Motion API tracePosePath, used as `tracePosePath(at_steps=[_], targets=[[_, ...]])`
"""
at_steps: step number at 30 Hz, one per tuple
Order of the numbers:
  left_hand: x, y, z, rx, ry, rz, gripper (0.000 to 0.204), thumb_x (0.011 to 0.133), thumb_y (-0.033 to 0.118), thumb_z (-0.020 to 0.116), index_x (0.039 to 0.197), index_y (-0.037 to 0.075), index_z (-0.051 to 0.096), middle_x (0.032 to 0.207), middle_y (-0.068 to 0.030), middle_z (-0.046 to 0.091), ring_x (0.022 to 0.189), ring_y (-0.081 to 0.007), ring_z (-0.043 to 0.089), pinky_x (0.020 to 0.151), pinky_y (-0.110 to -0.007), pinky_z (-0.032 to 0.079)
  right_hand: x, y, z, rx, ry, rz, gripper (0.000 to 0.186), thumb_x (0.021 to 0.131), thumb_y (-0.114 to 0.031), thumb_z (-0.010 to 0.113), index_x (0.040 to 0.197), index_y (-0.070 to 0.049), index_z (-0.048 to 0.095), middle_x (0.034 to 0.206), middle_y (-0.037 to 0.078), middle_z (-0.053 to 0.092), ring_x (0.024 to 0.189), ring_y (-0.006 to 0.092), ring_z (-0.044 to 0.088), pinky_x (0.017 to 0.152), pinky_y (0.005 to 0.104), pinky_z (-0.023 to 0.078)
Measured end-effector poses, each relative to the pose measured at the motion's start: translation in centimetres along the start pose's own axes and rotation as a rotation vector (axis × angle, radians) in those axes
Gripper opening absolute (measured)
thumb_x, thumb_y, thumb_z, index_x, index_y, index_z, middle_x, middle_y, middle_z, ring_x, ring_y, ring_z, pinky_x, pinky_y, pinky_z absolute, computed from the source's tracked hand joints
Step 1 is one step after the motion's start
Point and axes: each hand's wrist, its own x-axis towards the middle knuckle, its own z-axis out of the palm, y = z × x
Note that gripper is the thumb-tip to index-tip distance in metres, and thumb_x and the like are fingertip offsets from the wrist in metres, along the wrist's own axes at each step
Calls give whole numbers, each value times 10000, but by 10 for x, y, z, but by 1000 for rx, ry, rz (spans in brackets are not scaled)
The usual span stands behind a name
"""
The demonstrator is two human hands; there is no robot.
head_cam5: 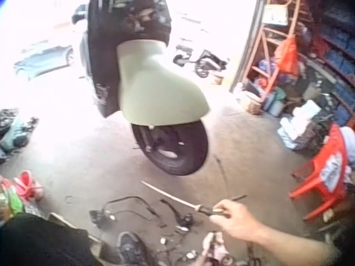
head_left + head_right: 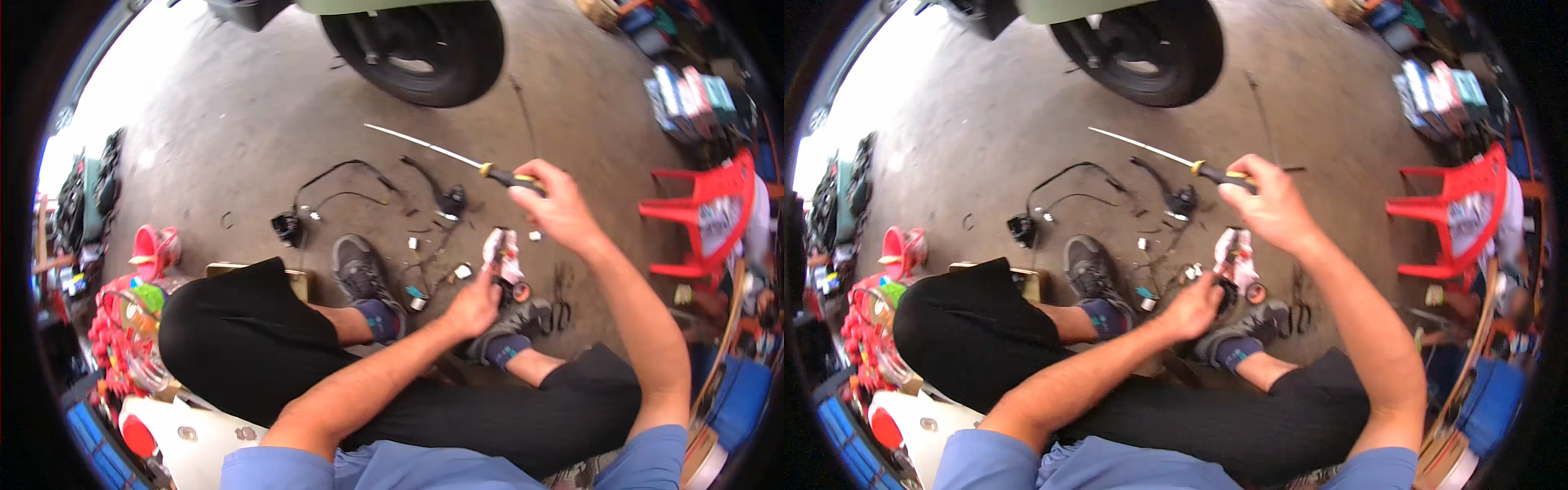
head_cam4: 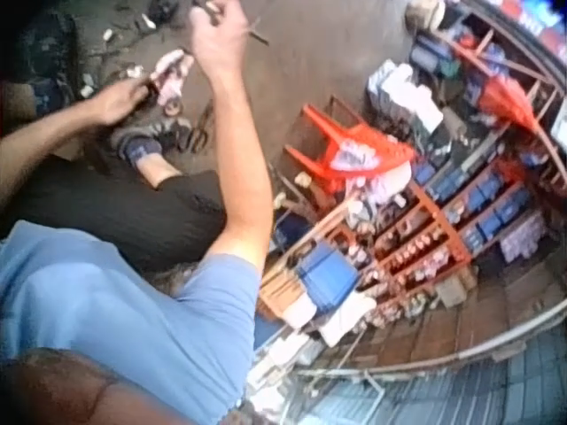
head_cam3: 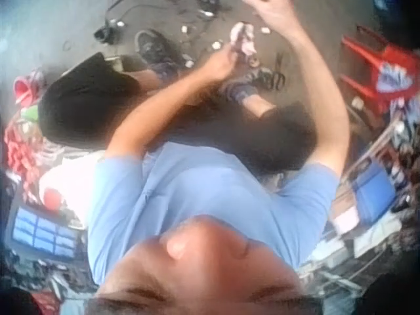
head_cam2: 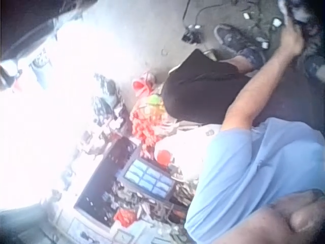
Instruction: The person is assembling and fixing a motorcycle throttle housing and cable.
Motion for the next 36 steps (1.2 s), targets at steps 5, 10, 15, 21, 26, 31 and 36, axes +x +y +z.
tracePosePath(at_steps=[5,10,15,21,26,31,36], targets=[[15,-24,-1,63,110,114,423,1024,328,389,1261,-20,431,1034,-349,627,1016,-505,612,906,-544,471,-147,-41,-106,64,311,67,266,908,-41,615,1172,-10,635,883,-1,599,707,57,567,626,235,474],[17,-24,-4,-160,74,-33,405,1036,304,406,1251,-38,443,976,-266,648,875,-366,684,792,-448,533,-261,-40,-127,-146,458,136,342,788,53,618,1124,10,664,1012,75,618,861,147,608,778,267,484],[11,-7,-14,-324,-24,-174,351,1030,268,413,1180,-45,461,922,-190,638,706,-208,690,620,-373,553,-297,-43,-111,-314,344,76,357,705,94,661,1053,21,687,1002,125,626,926,233,626,848,311,486],[10,-9,-29,382,-172,-80,409,998,303,426,1125,-76,514,1006,-264,632,1008,-354,626,882,-446,467,-302,-34,-103,-268,270,75,355,701,112,674,1042,14,690,992,138,628,889,250,653,789,329,524],[1,-13,-34,472,-185,-98,433,1013,314,420,1225,-57,485,1117,-312,611,1108,-422,594,953,-449,444,-301,-27,-93,-284,228,33,351,673,97,708,1013,9,689,977,144,629,846,291,660,723,359,541],[-3,-13,-39,414,-158,-132,435,1015,312,400,1261,-41,462,1117,-323,607,1111,-434,585,954,-471,445,-303,-16,-87,-317,213,-24,357,656,71,733,1003,1,685,963,138,631,807,308,652,690,379,535],[0,-27,-42,296,-186,-192,452,1014,330,380,1286,-24,446,1148,-359,595,1133,-496,562,967,-507,432,-302,-11,-88,-301,216,-41,376,654,61,742,1018,-8,681,969,138,631,785,303,651,671,386,534]])
